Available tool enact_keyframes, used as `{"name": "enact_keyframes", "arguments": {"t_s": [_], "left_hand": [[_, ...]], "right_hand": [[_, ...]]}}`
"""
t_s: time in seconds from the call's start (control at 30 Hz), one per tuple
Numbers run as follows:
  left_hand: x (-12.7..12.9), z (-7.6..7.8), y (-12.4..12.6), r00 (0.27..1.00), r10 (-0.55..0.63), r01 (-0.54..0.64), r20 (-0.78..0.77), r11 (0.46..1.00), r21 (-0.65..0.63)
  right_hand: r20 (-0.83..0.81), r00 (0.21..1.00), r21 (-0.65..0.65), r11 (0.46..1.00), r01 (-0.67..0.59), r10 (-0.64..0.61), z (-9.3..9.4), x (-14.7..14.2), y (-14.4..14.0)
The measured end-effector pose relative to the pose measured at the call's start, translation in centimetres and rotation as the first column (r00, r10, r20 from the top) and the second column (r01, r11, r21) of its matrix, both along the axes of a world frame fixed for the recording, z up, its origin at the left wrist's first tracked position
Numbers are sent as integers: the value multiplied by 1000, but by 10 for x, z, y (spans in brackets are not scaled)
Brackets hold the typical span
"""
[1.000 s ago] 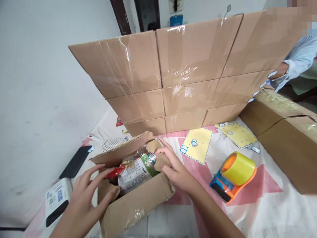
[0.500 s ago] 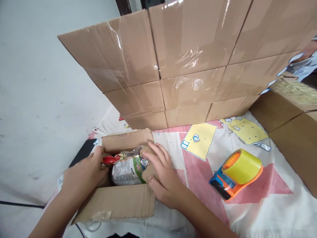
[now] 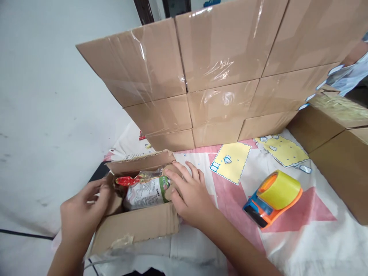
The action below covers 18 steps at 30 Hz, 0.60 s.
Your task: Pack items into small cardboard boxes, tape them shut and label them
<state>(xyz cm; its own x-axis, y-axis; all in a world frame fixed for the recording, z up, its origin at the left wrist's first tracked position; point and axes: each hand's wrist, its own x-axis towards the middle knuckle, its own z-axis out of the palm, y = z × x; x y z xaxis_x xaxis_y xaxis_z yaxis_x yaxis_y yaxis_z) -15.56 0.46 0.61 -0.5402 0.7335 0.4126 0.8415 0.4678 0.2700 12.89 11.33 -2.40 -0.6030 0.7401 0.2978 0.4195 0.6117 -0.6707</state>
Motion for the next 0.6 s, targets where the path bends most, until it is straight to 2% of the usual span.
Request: {"name": "enact_keyframes", "arguments": {"t_s": [0.07, 0.13, 0.2, 0.27, 0.33, 0.43, 0.5, 0.6], "left_hand": [[-10, -6, -3, 989, -59, 48, 134, 995, 83], [-19, -11, -10, 939, -281, 263, 200, 958, 114], [-28, -18, -19, 819, -539, 527, 198, 842, 113], [-37, -25, -27, 719, -669, 670, 186, 739, 69], [-47, -34, -31, 673, -716, 721, 186, 691, 48], [-60, -53, -34, 606, -778, 774, 166, 625, 103], [-66, -66, -39, 599, -779, 775, 185, 622, 112], [-63, -73, -50, 632, -739, 745, 232, 662, 82]], "right_hand": [[34, 999, -47, 999, 24, -22, 5, -4, 1], [39, 999, -127, 992, 29, -25, 9, -6, 1], [6, 1000, -217, 976, -2, 3, 11, -9, 2], [-95, 995, -280, 958, -61, 35, 9, -13, 4], [-274, 961, -310, 941, -133, 46, 4, -18, 9], [-525, 850, -274, 935, -224, 50, -7, -26, 23], [-549, 832, -198, 954, -223, 81, -14, -28, 33], [-456, 879, -57, 981, -186, 140, -19, -26, 45]]}}
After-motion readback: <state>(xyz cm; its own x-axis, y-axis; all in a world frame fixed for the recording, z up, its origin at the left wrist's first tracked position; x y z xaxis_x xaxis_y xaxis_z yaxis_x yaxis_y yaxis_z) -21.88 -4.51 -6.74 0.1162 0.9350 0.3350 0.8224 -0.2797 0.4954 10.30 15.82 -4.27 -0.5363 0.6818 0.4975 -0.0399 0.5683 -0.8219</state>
